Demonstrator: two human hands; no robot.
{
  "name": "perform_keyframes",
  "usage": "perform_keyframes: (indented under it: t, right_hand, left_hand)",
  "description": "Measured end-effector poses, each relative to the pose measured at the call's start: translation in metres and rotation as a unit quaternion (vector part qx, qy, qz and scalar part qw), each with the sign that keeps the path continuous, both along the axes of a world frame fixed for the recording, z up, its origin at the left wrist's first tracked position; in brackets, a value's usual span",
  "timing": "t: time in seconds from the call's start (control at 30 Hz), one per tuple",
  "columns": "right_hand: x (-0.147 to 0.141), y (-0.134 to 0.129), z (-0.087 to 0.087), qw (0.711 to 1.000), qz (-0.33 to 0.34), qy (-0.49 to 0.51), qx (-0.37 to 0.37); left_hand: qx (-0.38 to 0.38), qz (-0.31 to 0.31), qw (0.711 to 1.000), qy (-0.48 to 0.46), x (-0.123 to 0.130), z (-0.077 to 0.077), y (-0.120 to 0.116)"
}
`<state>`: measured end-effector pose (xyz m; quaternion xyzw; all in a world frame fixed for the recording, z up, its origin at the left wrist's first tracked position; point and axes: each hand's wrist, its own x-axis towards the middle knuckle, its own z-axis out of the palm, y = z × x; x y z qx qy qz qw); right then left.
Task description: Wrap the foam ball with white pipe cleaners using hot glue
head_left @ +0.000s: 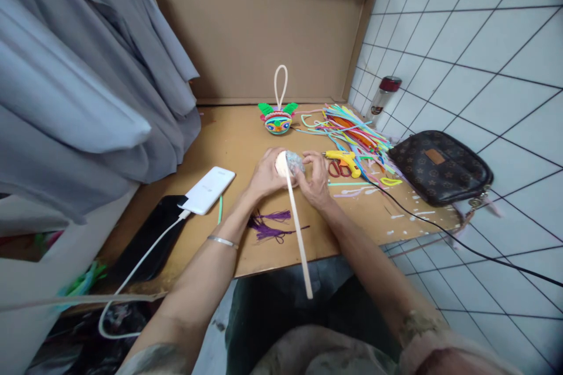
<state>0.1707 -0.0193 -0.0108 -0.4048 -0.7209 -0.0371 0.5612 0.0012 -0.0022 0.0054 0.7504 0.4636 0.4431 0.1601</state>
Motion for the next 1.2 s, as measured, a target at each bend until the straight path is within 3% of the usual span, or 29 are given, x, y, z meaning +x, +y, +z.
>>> perform_keyframes:
  t: [0.17, 0.3, 0.43, 0.5, 0.7, 0.93, 1.2]
  right_hand:
    - [0.025, 0.018, -0.003, 0.98, -0.18, -0.007, -0.087]
    - [0.053, 0.023, 0.005, 0.92, -0.33, -0.057, -0.202]
    - [0.069, 0.018, 0.008, 0.857, -0.398, -0.117, -0.306]
    - [0.072, 0.018, 0.007, 0.84, -0.409, -0.126, -0.333]
    - [0.079, 0.03, 0.001, 0.84, -0.412, -0.09, -0.341]
    - [0.084, 0.032, 0.001, 0.853, -0.409, -0.038, -0.322]
    - [0.071, 0.017, 0.013, 0.907, -0.361, 0.035, -0.214]
  left_hand:
    - [-0.084, 0.063, 0.992, -0.065, -0.003, -0.002, 0.006]
    - [-0.126, 0.065, 0.985, -0.095, -0.003, 0.0, 0.007]
    - [-0.095, 0.072, 0.991, -0.058, -0.002, 0.006, 0.004]
    - [-0.086, 0.066, 0.993, -0.041, -0.004, 0.01, 0.001]
    - [-0.047, 0.019, 0.999, -0.015, -0.008, 0.012, -0.002]
    - [-0.058, 0.028, 0.998, -0.013, -0.009, 0.01, 0.002]
    - [-0.1, 0.045, 0.994, -0.022, -0.008, 0.017, -0.003]
